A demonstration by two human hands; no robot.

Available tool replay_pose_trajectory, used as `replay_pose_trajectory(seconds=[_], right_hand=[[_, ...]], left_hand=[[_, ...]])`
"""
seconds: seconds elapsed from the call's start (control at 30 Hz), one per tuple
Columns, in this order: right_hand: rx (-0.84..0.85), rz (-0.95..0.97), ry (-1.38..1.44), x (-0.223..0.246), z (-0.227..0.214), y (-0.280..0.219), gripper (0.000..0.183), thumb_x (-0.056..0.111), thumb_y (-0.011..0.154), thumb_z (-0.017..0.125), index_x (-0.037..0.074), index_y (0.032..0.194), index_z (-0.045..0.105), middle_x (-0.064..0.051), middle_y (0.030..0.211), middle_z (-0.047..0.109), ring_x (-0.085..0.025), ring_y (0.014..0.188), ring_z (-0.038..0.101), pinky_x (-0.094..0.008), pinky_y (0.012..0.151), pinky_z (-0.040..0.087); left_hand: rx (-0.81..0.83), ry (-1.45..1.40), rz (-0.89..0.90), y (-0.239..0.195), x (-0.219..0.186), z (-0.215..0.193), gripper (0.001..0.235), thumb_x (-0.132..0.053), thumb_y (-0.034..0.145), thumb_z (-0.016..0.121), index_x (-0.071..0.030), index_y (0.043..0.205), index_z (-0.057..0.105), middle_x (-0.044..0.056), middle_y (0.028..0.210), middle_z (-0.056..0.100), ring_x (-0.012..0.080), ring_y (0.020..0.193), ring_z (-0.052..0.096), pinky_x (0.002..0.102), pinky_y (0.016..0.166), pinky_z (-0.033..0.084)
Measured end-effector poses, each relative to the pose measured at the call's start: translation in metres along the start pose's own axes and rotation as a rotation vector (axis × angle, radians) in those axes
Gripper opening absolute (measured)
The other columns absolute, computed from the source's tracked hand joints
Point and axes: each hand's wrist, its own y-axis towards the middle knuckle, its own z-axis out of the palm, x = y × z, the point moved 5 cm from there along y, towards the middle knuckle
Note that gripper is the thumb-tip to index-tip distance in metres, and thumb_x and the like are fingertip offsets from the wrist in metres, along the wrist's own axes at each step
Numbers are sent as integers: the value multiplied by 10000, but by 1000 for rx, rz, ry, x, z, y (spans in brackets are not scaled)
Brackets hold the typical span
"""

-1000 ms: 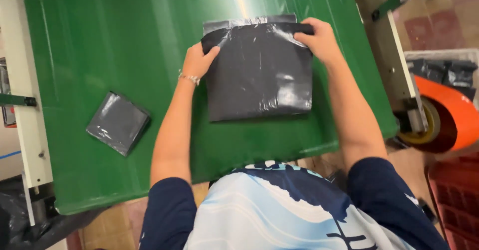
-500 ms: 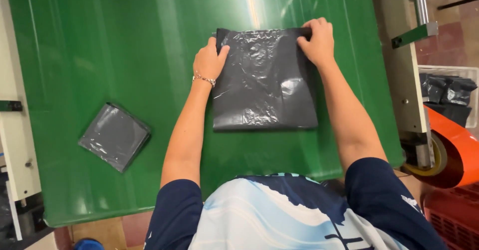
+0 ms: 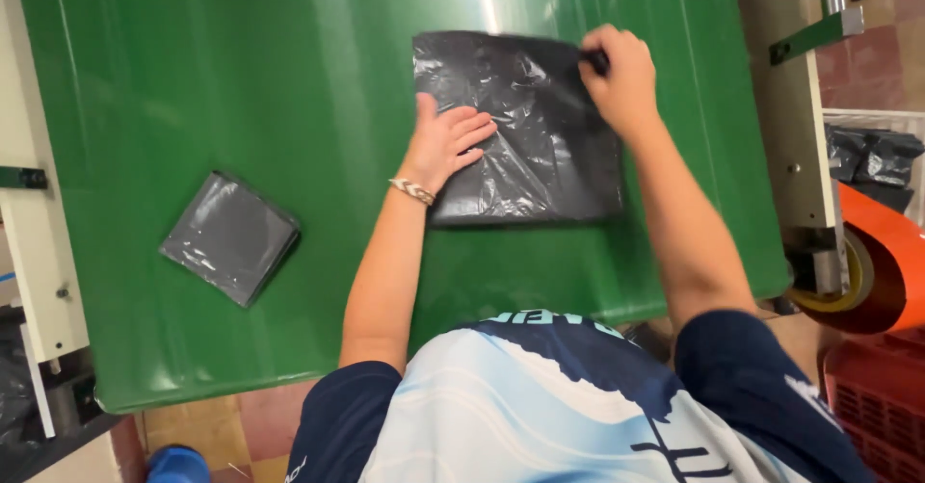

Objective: Folding plastic bags from a conveyor belt and stacking them into a storage crate.

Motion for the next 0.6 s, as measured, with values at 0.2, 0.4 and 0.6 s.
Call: replay_pose_trajectory(seconds=[0.2,0.4,0.6], right_hand=[[-397,-236,82,57,-30,-152,301,-58,755,787,208,883,725,60,932,730,-229,962,611,-375,917,419],[-410,-210,-29,49,0,-205,225,-13,788,795,196,844,733,47,919,739,-228,998,654,-354,916,458],[-305,-153,-99,44,10,-212,234,-14,769,761,174,906,727,18,1023,723,-244,1115,638,-377,941,470]], left_hand=[[146,-601,73,-5,34,-44,828,-853,769,435,-118,1051,690,109,1136,727,302,1088,699,477,980,559],[1,-364,187,36,102,-130,499,-489,999,553,-59,1232,654,133,1169,715,231,1044,712,379,918,606],[-635,1250,953,-112,40,-29,603,-460,776,802,-97,1197,570,60,1182,567,262,1139,541,377,862,570]])
